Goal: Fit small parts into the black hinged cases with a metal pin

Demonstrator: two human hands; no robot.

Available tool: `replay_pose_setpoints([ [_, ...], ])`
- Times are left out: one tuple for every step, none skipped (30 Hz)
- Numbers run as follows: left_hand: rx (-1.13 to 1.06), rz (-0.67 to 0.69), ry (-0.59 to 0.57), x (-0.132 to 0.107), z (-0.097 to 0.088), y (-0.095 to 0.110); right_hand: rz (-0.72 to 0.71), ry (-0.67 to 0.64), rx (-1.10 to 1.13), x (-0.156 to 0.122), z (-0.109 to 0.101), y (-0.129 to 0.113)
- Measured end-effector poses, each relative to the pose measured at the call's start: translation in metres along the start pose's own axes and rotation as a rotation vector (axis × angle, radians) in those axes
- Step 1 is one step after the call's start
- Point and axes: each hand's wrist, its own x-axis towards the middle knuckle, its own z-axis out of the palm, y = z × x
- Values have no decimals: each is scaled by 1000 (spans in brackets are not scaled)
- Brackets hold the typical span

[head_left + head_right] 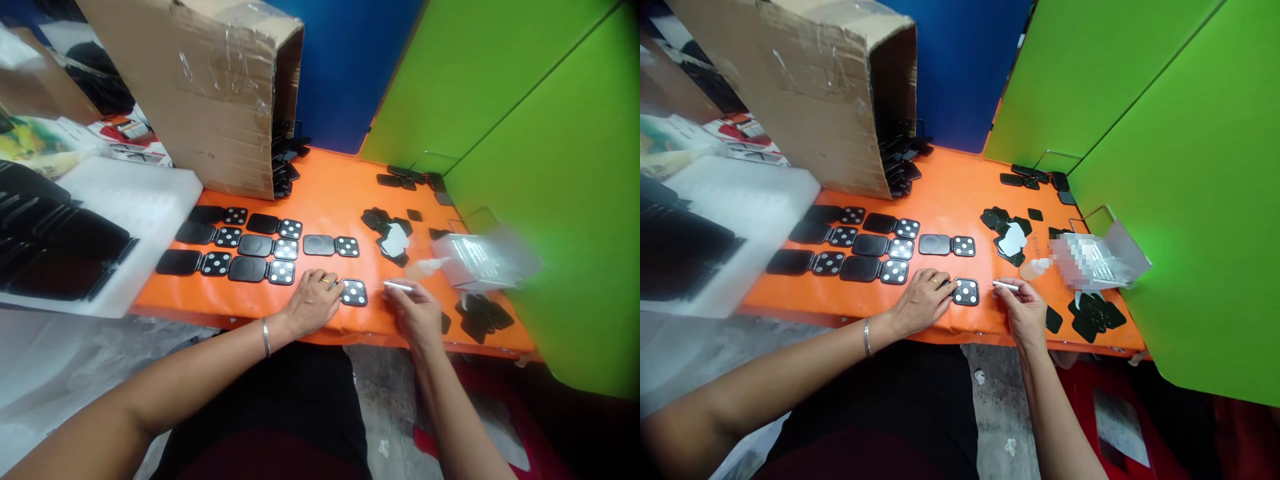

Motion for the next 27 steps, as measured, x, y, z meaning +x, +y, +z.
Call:
replay_pose_setpoints([
  [13, -8, 3, 4, 0, -2, -14, 23, -26, -3, 0, 3],
  [27, -19, 13, 10, 0, -4, -25, 27, -61, -5, 1, 4],
  [41, -30, 29, 15, 0, -7, -31, 17, -102, -6, 2, 5],
  [53, -35, 49, 22, 1, -10, -38, 0, -143, -7, 3, 4],
  [64, -37, 67, 28, 2, -13, -45, -19, -180, -7, 4, 4],
  [75, -39, 80, 33, 3, -15, -52, -36, -210, -7, 5, 3],
  [89, -47, 90, 37, 5, -17, -61, -49, -229, -7, 5, 3],
  [108, -62, 97, 40, 7, -19, -70, -58, -237, -6, 6, 4],
  [132, -81, 102, 42, 8, -19, -79, -64, -238, -5, 5, 4],
  [159, -99, 107, 43, 10, -20, -90, -68, -238, -5, 5, 6],
  [187, -112, 113, 43, 11, -20, -102, -70, -239, -4, 5, 7],
  [211, -118, 118, 43, 12, -20, -116, -71, -241, -3, 5, 9],
  [228, -118, 124, 42, 13, -21, -128, -70, -243, -3, 4, 10],
  [240, -116, 127, 41, 13, -23, -135, -67, -245, -3, 4, 11],
  [249, -119, 129, 41, 12, -25, -138, -65, -245, -4, 4, 11],
  [254, -124, 130, 40, 11, -29, -139, -64, -243, -4, 5, 11],
  [257, -127, 129, 40, 9, -32, -140, -66, -240, -5, 5, 10],
  [258, -125, 125, 40, 7, -36, -143, -70, -237, -5, 5, 10],
  [257, -116, 121, 40, 5, -40, -152, -74, -233, -5, 5, 9],
  [255, -100, 117, 40, 4, -43, -166, -80, -227, -5, 6, 9],
  [251, -81, 116, 40, 3, -46, -181, -87, -221, -4, 6, 10],
  [247, -66, 115, 39, 2, -47, -196, -90, -214, -3, 6, 11],
  [243, -60, 115, 39, 3, -48, -207, -92, -205, -2, 6, 12],
  [239, -63, 115, 39, 4, -49, -216, -93, -195, -2, 6, 13],
  [233, -67, 110, 38, 6, -48, -221, -93, -185, -1, 6, 14],
  [225, -68, 97, 38, 8, -47, -224, -94, -175, -1, 6, 15],
  [216, -64, 78, 37, 10, -46, -227, -95, -165, -1, 6, 16],
])
